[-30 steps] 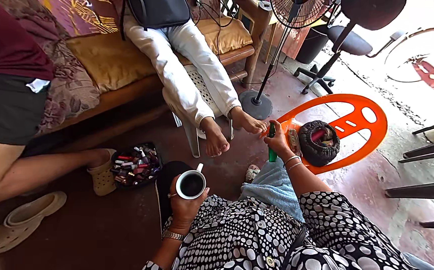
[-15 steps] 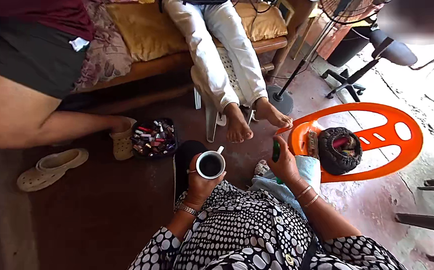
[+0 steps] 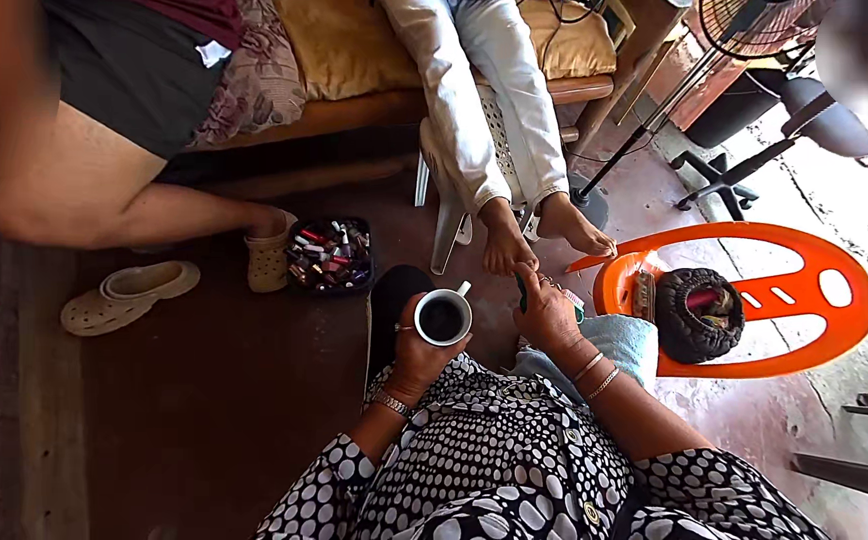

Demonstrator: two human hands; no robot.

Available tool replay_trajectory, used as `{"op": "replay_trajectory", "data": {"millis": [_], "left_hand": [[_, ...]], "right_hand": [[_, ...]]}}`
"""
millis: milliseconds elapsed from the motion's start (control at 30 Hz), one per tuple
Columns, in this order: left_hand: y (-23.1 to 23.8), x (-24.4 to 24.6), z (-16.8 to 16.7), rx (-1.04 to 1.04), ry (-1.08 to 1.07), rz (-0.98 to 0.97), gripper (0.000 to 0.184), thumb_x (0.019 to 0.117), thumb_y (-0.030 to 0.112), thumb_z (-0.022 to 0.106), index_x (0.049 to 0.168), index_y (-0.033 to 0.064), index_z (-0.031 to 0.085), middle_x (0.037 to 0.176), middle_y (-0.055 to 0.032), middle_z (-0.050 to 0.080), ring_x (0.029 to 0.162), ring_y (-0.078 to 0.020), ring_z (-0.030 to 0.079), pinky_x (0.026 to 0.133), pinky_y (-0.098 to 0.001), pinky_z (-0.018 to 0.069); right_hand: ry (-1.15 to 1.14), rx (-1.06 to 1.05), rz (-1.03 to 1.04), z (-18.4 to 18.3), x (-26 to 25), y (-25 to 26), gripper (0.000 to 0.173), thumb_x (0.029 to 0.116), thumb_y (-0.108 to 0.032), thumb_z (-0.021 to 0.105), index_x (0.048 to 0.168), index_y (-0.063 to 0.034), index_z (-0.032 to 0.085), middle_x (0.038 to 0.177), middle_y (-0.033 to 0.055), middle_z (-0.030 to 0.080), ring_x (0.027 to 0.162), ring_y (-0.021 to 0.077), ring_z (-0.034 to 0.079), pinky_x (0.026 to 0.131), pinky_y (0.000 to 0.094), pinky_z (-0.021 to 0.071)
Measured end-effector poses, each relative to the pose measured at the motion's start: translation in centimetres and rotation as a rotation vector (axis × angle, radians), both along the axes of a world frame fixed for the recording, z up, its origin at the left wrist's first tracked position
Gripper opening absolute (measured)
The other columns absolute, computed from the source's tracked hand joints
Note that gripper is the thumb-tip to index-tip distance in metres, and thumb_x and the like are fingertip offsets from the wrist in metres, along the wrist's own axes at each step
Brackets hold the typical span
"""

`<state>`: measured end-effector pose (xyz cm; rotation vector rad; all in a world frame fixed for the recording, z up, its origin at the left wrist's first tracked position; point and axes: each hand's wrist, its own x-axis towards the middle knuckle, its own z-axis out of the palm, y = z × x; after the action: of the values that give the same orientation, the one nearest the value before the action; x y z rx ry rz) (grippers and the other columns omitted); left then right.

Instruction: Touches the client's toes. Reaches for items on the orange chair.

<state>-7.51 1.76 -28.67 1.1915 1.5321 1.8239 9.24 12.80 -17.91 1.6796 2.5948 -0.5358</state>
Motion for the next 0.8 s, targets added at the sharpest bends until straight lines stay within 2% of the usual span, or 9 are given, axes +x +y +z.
{"op": "replay_trajectory", "data": {"millis": [133, 300, 467, 567, 667, 800], "left_hand": [[0.1, 0.0, -0.3, 0.021, 0.009, -0.014, 0.097, 0.0632, 0.024, 0.095, 0.136, -0.0131, 0.043, 0.128, -0.0184, 0.063, 0.121, -0.0129, 0.062, 0.109, -0.0293, 0.0488], [0.2, -0.1, -0.1, 0.04, -0.004, -0.02, 0.092, 0.0643, 0.023, 0.094, 0.134, -0.0108, 0.046, 0.127, -0.0161, 0.063, 0.121, -0.0123, 0.062, 0.109, -0.0297, 0.0489], [0.4, 0.0, -0.2, 0.04, -0.022, -0.034, 0.092, 0.0637, 0.022, 0.095, 0.134, -0.0096, 0.046, 0.127, -0.0143, 0.064, 0.12, -0.0117, 0.062, 0.108, -0.0298, 0.0495], [0.3, -0.1, -0.4, 0.037, -0.002, -0.037, 0.092, 0.0646, 0.026, 0.095, 0.135, -0.0099, 0.046, 0.128, -0.0154, 0.064, 0.121, -0.012, 0.062, 0.109, -0.0299, 0.0487], [0.2, -0.3, -0.3, 0.053, -0.003, -0.028, 0.091, 0.0649, 0.025, 0.094, 0.134, -0.0095, 0.047, 0.127, -0.0152, 0.064, 0.12, -0.0117, 0.062, 0.109, -0.0298, 0.0487], [0.3, -0.2, -0.3, 0.065, -0.014, -0.033, 0.09, 0.0654, 0.024, 0.094, 0.135, -0.0089, 0.046, 0.127, -0.014, 0.064, 0.121, -0.0111, 0.061, 0.109, -0.0296, 0.0489]], "right_hand": [[-0.148, -0.054, 0.022, -0.6, -1.0, 0.5, 0.074, 0.0909, -0.006, 0.067, 0.158, -0.0134, 0.037, 0.116, 0.0294, 0.065, 0.1, 0.0475, 0.067, 0.08, 0.0605, 0.0538], [-0.078, 0.03, 0.017, -0.7, -0.8, -0.2, 0.072, 0.0882, -0.005, 0.069, 0.155, -0.0069, 0.041, 0.116, 0.0315, 0.065, 0.098, 0.0495, 0.068, 0.076, 0.0619, 0.0539], [-0.158, -0.031, 0.043, -1.4, -2.1, -0.1, 0.075, 0.0918, -0.005, 0.065, 0.16, -0.0148, 0.035, 0.118, 0.0306, 0.064, 0.103, 0.0486, 0.066, 0.079, 0.0603, 0.0539], [-0.154, -0.031, -0.014, -1.5, -1.9, 0.4, 0.072, 0.0922, -0.005, 0.066, 0.158, -0.01, 0.036, 0.112, 0.0304, 0.065, 0.1, 0.0487, 0.067, 0.079, 0.0609, 0.0538], [-0.086, 0.01, -0.037, -1.6, -1.5, 0.0, 0.072, 0.0898, -0.004, 0.067, 0.156, -0.0066, 0.039, 0.113, 0.0318, 0.065, 0.098, 0.0494, 0.067, 0.079, 0.0619, 0.0535], [-0.112, -0.046, -0.03, -1.8, -2.1, -0.3, 0.075, 0.0923, -0.007, 0.067, 0.16, -0.0112, 0.033, 0.117, 0.0309, 0.064, 0.102, 0.0487, 0.066, 0.081, 0.0613, 0.0525]]}}
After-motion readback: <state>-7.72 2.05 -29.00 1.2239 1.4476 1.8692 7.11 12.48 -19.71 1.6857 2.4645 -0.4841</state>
